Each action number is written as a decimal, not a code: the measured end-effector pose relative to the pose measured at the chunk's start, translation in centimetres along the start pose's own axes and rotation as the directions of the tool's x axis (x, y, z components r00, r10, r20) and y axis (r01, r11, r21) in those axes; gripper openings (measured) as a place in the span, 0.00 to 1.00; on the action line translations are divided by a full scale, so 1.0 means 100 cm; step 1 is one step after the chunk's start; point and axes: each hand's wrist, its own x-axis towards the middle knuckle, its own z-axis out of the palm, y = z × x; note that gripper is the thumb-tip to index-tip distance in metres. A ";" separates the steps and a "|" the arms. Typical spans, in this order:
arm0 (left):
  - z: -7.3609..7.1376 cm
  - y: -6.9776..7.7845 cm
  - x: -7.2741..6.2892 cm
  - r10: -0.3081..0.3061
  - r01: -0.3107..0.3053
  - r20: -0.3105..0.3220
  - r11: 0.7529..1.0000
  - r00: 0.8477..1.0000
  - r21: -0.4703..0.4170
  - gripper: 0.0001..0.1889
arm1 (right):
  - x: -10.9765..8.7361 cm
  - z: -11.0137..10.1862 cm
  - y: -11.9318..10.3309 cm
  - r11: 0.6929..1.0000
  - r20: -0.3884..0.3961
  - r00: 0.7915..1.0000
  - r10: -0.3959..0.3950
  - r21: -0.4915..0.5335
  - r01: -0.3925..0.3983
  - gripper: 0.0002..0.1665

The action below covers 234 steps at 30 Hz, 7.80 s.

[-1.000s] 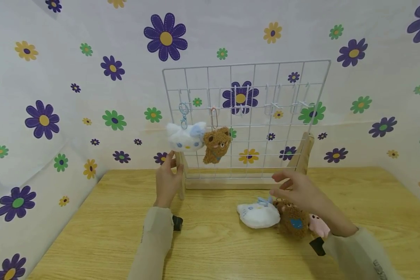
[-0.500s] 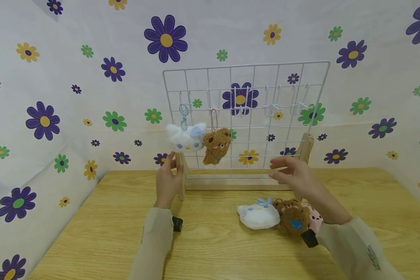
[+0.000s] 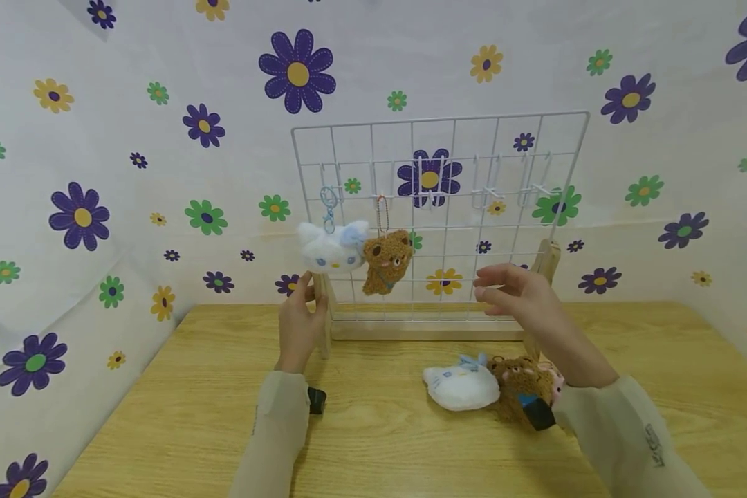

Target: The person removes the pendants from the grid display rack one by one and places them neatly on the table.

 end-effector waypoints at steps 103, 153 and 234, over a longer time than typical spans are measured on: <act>0.002 -0.004 -0.001 0.046 -0.046 -0.024 0.999 0.999 0.023 0.24 | 0.066 0.047 -0.068 0.946 0.091 0.992 -0.090 0.319 0.057 0.23; 0.001 -0.002 -0.001 0.048 -0.048 -0.027 0.999 0.998 0.014 0.24 | 0.075 0.073 -0.090 0.933 -0.078 0.990 -0.116 0.333 0.136 0.11; 0.002 -0.003 0.000 0.047 -0.046 -0.029 0.999 0.998 0.019 0.24 | 0.050 0.070 -0.030 0.926 0.109 0.987 -0.116 0.372 0.068 0.06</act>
